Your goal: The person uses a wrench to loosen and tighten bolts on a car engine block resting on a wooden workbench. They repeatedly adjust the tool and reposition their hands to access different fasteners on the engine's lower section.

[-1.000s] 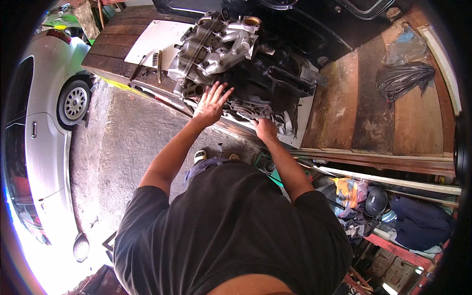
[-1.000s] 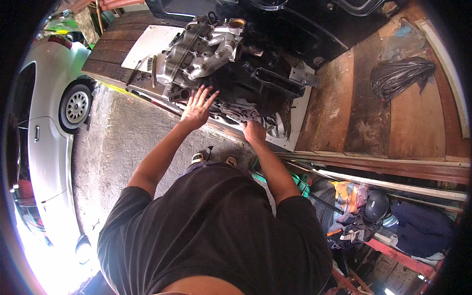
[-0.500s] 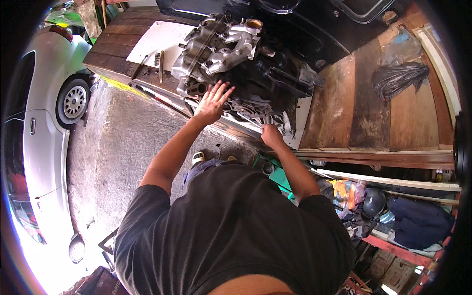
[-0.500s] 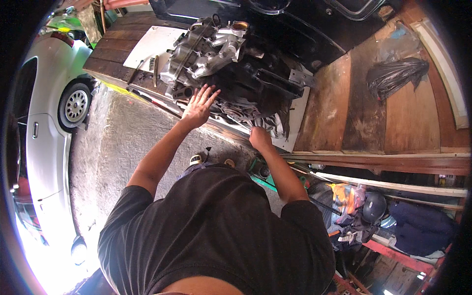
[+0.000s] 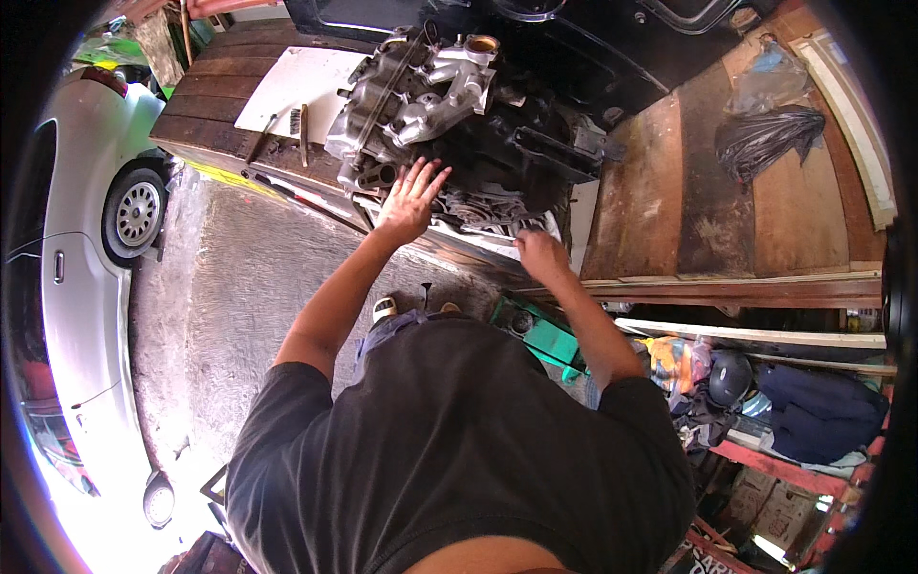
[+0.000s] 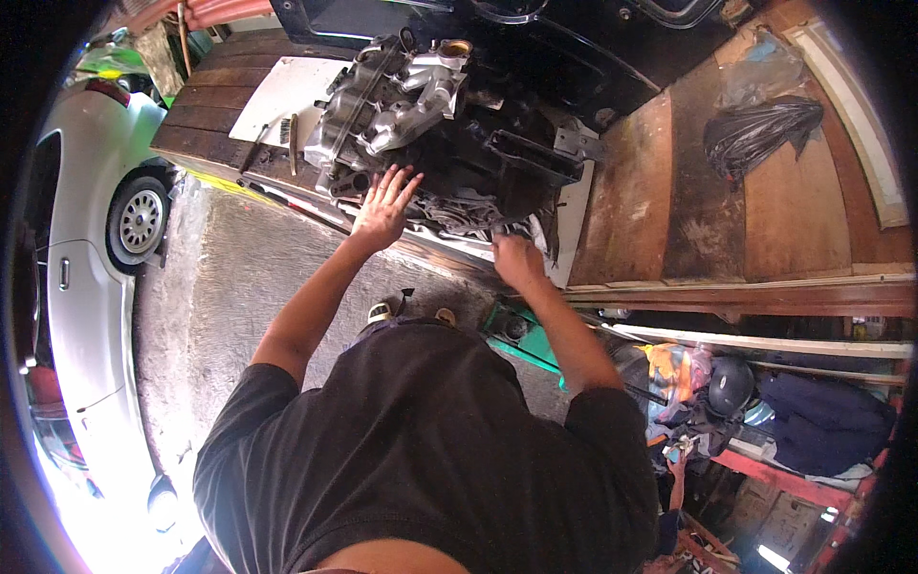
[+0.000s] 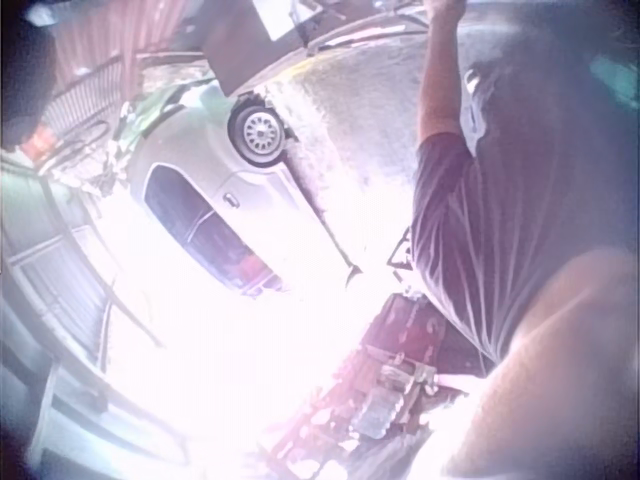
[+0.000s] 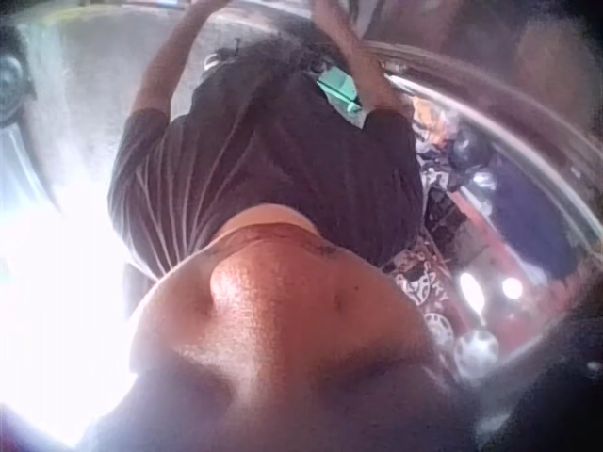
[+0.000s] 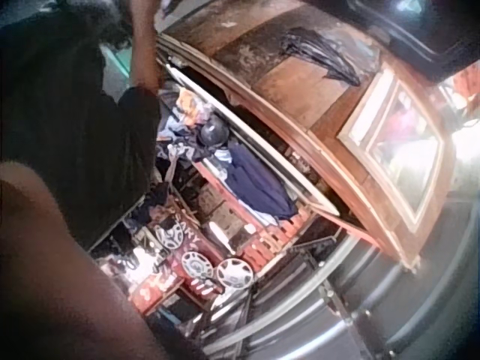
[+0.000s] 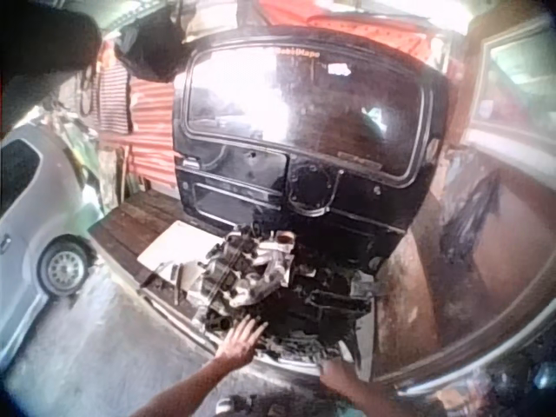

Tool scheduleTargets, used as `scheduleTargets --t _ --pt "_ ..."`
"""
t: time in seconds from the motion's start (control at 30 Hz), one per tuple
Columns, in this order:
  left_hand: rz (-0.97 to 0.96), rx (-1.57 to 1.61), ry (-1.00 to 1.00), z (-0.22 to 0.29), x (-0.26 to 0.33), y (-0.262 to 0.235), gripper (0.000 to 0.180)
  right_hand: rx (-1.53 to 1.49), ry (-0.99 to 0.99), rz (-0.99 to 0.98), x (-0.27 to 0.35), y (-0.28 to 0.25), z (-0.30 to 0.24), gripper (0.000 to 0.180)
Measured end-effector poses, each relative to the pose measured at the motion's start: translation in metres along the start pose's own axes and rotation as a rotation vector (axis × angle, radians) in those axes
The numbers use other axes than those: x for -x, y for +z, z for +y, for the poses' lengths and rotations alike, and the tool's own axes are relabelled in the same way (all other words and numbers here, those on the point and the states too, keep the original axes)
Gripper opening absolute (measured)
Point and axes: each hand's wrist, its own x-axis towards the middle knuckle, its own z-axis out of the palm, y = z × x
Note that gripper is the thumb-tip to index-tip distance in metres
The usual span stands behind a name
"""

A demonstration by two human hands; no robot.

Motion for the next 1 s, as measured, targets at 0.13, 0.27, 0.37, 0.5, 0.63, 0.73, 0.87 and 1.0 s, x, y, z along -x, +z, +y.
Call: scheduleTargets --t 0.13,0.27,0.37,0.5,0.63,0.73,0.87,1.0 --pt "0.023 0.011 0.009 -0.004 0.001 0.001 0.077 -0.146 0.199 -0.01 0.008 0.062 0.004 0.034" --pt "0.007 0.006 0.018 -0.002 0.001 -0.001 0.077 -0.278 0.306 0.161 0.002 0.135 0.029 0.039" --pt "-0.034 0.031 0.024 -0.002 -0.001 -0.004 0.071 -0.329 0.372 0.282 0.0 0.169 0.037 0.042" --pt "-0.023 0.014 -0.002 0.0 0.001 -0.003 0.078 -0.35 0.446 0.118 -0.003 0.166 0.029 0.059" --pt "0.102 0.156 0.037 -0.003 0.014 0.013 0.073 -0.35 0.436 0.143 0.002 0.153 0.022 0.052" --pt "0.227 0.274 -0.006 -0.005 0.039 0.051 0.054 -0.41 0.411 0.149 0.005 0.147 0.023 0.051" --pt "-0.115 0.342 -0.276 -0.002 0.042 0.09 0.038 -0.395 0.416 0.103 0.0 0.144 0.031 0.051" --pt "-0.261 0.346 -0.327 0.01 0.011 0.077 0.046 -0.344 0.371 0.14 -0.004 0.147 0.039 0.047"
